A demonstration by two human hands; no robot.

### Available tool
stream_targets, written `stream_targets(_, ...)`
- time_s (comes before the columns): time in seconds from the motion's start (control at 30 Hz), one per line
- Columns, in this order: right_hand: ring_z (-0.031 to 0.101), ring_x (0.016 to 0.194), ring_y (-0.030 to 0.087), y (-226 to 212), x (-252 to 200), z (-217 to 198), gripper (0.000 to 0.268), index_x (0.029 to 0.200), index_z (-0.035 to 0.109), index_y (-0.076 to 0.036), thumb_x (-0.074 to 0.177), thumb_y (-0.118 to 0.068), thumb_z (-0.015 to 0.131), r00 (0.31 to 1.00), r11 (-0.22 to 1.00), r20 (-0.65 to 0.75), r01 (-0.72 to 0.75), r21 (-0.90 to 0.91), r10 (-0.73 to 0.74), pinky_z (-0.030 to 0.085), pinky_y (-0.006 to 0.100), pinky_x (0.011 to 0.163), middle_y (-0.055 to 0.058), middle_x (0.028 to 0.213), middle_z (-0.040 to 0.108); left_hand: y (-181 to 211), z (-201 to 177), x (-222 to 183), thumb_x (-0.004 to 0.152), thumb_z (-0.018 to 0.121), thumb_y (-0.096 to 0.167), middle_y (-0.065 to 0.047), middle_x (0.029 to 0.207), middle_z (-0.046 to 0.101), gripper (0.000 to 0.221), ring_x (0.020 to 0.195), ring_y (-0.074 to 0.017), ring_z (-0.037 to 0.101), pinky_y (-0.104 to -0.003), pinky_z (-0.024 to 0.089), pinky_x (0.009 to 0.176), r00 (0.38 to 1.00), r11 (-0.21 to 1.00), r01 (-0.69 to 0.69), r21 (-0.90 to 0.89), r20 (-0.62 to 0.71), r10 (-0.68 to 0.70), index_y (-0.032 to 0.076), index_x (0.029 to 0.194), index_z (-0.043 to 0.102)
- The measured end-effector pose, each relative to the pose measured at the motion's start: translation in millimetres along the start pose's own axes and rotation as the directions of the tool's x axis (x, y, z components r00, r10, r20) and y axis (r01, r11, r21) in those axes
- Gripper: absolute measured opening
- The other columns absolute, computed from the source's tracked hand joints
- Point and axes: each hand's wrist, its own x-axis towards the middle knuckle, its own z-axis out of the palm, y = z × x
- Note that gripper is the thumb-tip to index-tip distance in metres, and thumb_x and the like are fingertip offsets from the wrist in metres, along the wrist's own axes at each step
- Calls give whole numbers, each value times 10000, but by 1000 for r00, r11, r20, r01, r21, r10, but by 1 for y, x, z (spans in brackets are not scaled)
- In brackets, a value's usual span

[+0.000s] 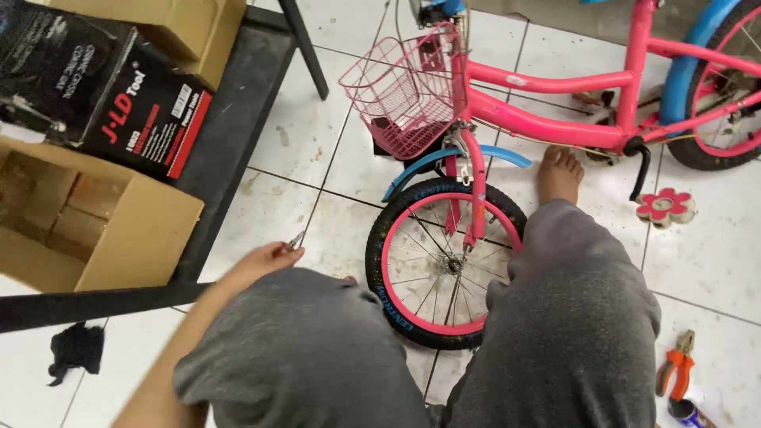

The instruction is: Adjusting and securing a pink wire basket onto the front of a child's bicycle using a wrench.

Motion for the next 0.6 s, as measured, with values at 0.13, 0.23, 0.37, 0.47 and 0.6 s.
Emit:
stream_targets(0.13, 298, 1414, 591, 18, 0, 3, 535, 1569, 296, 49, 1080, -169, 299, 999, 999, 21, 29, -24, -29, 194, 694, 1108, 367, 1572, 387, -69, 19, 14, 955, 625, 391, -360, 1259, 647, 505, 1200, -510, 611, -503, 470, 1049, 998, 997, -47, -60, -44, 45, 59, 1334, 606)
stream_targets(0.23, 613, 718, 303, -41, -5, -60, 308, 1181, 644, -15, 1105, -208, 417, 670, 799, -589, 11, -601, -452, 461, 412, 625, 146, 942, 661, -95, 13, -3, 963, 618, 386, -349, 1247, 656, 490, 1178, -501, 618, -502, 475, 1027, 997, 994, -7, -110, -72, -1, 50, 1319, 610)
stream_targets(0.37, 654, 1043, 559, -30, 2, -44, 393, 1344, 660, 48, 1013, -132, 549, 811, 907, -453, 208, -367, -370, 470, 632, 785, 377, 1224, 682, -135, -5, -46, 974, 609, 380, -336, 1231, 667, 472, 1148, -489, 627, -501, 482, 998, 983, 978, 58, -199, -161, -91, 39, 1299, 616)
stream_targets(0.47, 155, 1498, 564, -61, -6, -94, 792, 1626, 211, 17, 1110, -527, -44, 937, 940, 233, -302, 158, 262, 47, 571, 1218, 370, 1642, 252, -141, -20, -59, 982, 602, 376, -325, 1219, 675, 459, 1126, -480, 634, -501, 488, 976, 973, 971, 74, -229, -196, -120, 30, 1284, 621)
stream_targets(0.6, 101, 1552, 505, -75, -6, -111, 851, 1653, 135, -29, 1066, -598, -102, 878, 911, 333, -397, 108, 343, -14, 525, 1256, 326, 1687, 184, -140, -20, -65, 993, 593, 369, -311, 1203, 686, 445, 1096, -467, 643, -500, 495, 947, 962, 954, 84, -288, -226, -152, 19, 1264, 628)
